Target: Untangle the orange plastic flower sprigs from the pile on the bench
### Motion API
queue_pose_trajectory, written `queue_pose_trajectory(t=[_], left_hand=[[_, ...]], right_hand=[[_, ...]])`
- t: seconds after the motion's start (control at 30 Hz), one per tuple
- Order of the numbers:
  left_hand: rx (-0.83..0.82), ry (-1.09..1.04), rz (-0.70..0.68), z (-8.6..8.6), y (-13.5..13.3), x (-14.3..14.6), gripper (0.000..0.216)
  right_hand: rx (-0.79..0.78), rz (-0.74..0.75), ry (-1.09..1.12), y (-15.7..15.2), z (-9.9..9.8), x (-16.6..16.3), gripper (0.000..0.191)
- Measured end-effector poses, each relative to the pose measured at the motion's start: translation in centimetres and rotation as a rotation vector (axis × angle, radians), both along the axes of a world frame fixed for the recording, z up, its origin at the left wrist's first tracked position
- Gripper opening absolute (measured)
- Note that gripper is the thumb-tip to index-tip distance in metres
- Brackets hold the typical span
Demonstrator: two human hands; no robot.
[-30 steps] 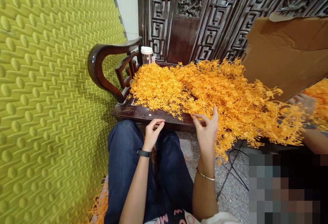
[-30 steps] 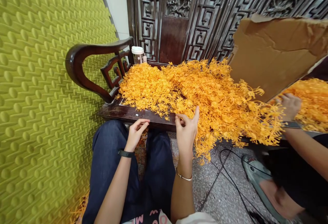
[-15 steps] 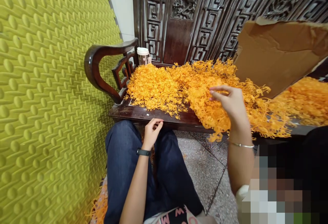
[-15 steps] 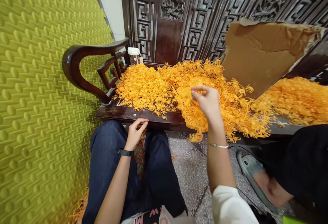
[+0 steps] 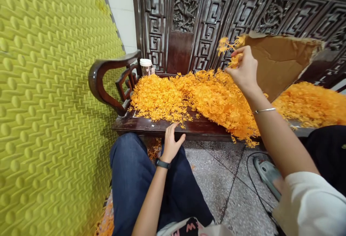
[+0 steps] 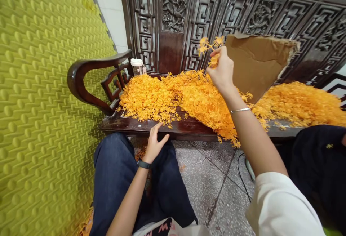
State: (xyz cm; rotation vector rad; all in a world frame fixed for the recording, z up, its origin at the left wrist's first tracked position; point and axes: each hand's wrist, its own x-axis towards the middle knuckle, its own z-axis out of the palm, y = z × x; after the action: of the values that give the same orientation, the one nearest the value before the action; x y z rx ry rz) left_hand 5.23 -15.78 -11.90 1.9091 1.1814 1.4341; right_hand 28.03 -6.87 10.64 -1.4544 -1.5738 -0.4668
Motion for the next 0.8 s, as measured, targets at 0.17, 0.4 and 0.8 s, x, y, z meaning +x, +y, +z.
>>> queue_pose_trajectory(t=[0.17, 0.4, 0.8], left_hand=[[0.152, 0.047, -0.185, 5.0, 1.1, 6.1, 0.073], [0.181, 0.231, -0.327, 7.6, 4.7, 12.1, 0.082], [0.039, 0.485, -0.401, 4.9, 5.7, 12.7, 0.04]], right_hand=[[-0.075, -0.018, 0.069, 0.5, 1.5, -0.6, 0.027], [0.062, 0.095, 0.244, -0.1, 3.9, -2.0, 0.02], [0.292, 0.178, 0.235, -0.2, 8.4, 0.2, 0.014]])
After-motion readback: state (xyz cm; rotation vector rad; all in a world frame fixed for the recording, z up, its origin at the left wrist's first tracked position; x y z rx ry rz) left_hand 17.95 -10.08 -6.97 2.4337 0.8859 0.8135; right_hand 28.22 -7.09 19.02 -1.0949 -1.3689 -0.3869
